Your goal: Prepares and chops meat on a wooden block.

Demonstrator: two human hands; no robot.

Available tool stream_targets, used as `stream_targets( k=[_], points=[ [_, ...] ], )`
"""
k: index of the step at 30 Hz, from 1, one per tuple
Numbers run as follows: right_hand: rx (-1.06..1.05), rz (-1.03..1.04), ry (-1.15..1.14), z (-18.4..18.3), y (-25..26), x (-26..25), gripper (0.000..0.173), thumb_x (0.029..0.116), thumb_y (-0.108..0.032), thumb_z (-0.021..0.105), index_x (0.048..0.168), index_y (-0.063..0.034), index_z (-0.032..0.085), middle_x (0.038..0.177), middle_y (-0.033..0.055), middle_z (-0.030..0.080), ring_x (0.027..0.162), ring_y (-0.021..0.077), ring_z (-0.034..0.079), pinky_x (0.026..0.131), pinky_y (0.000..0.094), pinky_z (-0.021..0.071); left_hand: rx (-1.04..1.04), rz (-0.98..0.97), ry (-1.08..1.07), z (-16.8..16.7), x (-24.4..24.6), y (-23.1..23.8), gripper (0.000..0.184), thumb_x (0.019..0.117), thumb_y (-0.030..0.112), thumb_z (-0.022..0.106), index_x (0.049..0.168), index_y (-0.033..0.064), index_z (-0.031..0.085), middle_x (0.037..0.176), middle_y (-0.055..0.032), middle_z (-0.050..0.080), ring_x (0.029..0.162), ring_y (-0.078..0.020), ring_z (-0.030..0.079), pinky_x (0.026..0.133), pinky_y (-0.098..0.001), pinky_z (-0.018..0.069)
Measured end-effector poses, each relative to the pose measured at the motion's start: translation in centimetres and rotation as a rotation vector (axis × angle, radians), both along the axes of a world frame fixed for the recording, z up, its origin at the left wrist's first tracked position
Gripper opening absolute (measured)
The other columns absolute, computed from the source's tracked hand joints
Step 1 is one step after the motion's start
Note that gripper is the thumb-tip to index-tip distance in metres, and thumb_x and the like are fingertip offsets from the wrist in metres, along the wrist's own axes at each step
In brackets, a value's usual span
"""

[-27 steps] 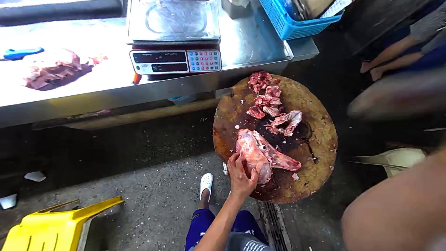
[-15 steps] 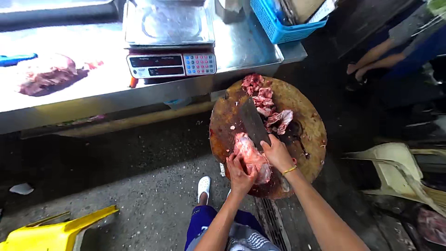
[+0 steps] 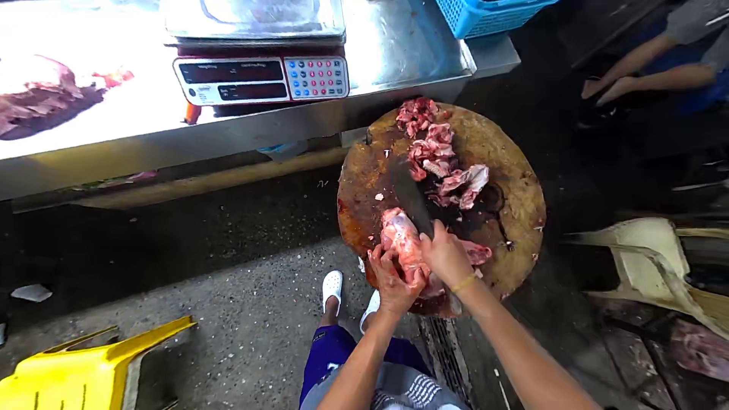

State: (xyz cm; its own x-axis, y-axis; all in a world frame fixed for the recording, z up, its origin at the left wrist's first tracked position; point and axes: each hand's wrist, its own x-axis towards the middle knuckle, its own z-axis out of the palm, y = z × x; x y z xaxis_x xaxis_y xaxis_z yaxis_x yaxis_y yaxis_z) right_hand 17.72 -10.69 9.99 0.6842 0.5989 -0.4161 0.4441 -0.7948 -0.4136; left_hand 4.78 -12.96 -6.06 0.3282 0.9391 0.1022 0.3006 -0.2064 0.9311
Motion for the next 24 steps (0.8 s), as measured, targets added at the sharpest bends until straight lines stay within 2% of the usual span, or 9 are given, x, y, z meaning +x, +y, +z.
stream_targets(
  k=[1, 4, 8, 11, 14, 17, 19, 21, 24],
  points=[
    [-0.131, 0.042, 0.070, -1.5, 0.4, 0.4, 0.053, 0.1066, -0.034, 0.048, 0.149, -0.0018, 0.047, 0.120, 0.0260, 0.068, 0.111, 0.0423, 0.067, 0.097, 0.0613, 0.0506, 0.000, 0.000, -0.021, -0.4, 0.4, 0.6, 0.083, 0.0690, 0.048, 0.082, 0.126, -0.0080, 0.057, 0.140, -0.0378, 0.047, 0.136, -0.0497, 0.043, 0.118, -0.0590, 0.0317],
    [-0.278, 0.132, 0.196, -1.8, 0.6, 1.9, 0.050, 0.1069, -0.033, 0.049, 0.147, -0.0026, 0.048, 0.125, 0.0248, 0.066, 0.119, 0.0400, 0.064, 0.102, 0.0584, 0.0486, -0.037, -0.022, -0.003, 0.1, -0.2, -0.6, 0.086, 0.0691, 0.046, 0.082, 0.128, -0.0113, 0.055, 0.142, -0.0394, 0.044, 0.137, -0.0514, 0.040, 0.118, -0.0589, 0.0314],
    [-0.127, 0.148, 0.367, -3.4, 1.1, 5.3, 0.044, 0.1046, -0.029, 0.056, 0.140, -0.0022, 0.054, 0.120, 0.0218, 0.067, 0.113, 0.0325, 0.065, 0.101, 0.0526, 0.0495, -0.001, 0.021, 0.005, 0.1, 0.7, 0.3, 0.078, 0.0670, 0.042, 0.082, 0.122, -0.0076, 0.057, 0.141, -0.0375, 0.046, 0.138, -0.0505, 0.040, 0.121, -0.0615, 0.0244],
    [-0.037, 0.137, 0.453, -4.3, 0.9, 6.1, 0.043, 0.1020, -0.025, 0.060, 0.139, -0.0040, 0.056, 0.124, 0.0193, 0.067, 0.115, 0.0285, 0.065, 0.103, 0.0502, 0.0502, 0.024, 0.020, 0.021, 0.1, 1.0, 0.6, 0.077, 0.0679, 0.040, 0.080, 0.123, -0.0087, 0.057, 0.142, -0.0373, 0.045, 0.139, -0.0506, 0.040, 0.120, -0.0589, 0.0271],
    [-0.068, 0.137, 0.241, -1.1, 0.8, 4.0, 0.039, 0.1036, -0.027, 0.053, 0.136, -0.0072, 0.060, 0.122, 0.0208, 0.068, 0.116, 0.0360, 0.065, 0.099, 0.0584, 0.0498, 0.034, -0.009, 0.067, 0.8, 0.6, 0.8, 0.077, 0.0709, 0.040, 0.078, 0.126, -0.0106, 0.058, 0.146, -0.0377, 0.044, 0.139, -0.0528, 0.040, 0.120, -0.0611, 0.0272],
    [0.036, 0.128, 0.101, 4.8, -1.8, 3.1, 0.045, 0.1055, -0.032, 0.049, 0.144, -0.0107, 0.056, 0.121, 0.0205, 0.069, 0.114, 0.0375, 0.067, 0.098, 0.0598, 0.0506, 0.110, 0.012, 0.157, 2.8, 0.3, 0.5, 0.067, 0.0781, 0.037, 0.075, 0.128, -0.0058, 0.062, 0.148, -0.0359, 0.044, 0.139, -0.0524, 0.042, 0.115, -0.0620, 0.0345],
    [0.203, 0.121, -0.008, 7.1, -5.9, 2.7, 0.047, 0.1055, -0.033, 0.050, 0.144, -0.0066, 0.055, 0.109, 0.0219, 0.072, 0.101, 0.0389, 0.070, 0.090, 0.0606, 0.0538, 0.145, -0.056, 0.197, 4.8, -0.3, -1.5, 0.071, 0.0813, 0.041, 0.078, 0.134, -0.0028, 0.061, 0.150, -0.0367, 0.041, 0.141, -0.0549, 0.038, 0.116, -0.0665, 0.0318],
    [0.389, 0.106, -0.162, 7.2, -10.1, 2.2, 0.044, 0.1034, -0.033, 0.050, 0.133, -0.0017, 0.061, 0.092, 0.0185, 0.072, 0.084, 0.0351, 0.072, 0.076, 0.0578, 0.0566, 0.225, -0.156, 0.285, 5.2, 0.3, -3.4, 0.082, 0.0751, 0.050, 0.083, 0.140, 0.0049, 0.061, 0.154, -0.0364, 0.039, 0.145, -0.0587, 0.029, 0.116, -0.0734, 0.0256],
    [0.558, 0.055, -0.334, 5.1, -14.8, 1.0, 0.043, 0.1008, -0.036, 0.051, 0.115, 0.0008, 0.068, 0.072, 0.0107, 0.067, 0.062, 0.0251, 0.067, 0.056, 0.0476, 0.0556, 0.365, -0.227, 0.395, 4.2, 1.4, -3.0, 0.077, 0.0648, 0.042, 0.088, 0.134, 0.0143, 0.068, 0.153, -0.0366, 0.040, 0.144, -0.0647, 0.026, 0.113, -0.0774, 0.0248]
  ],
)
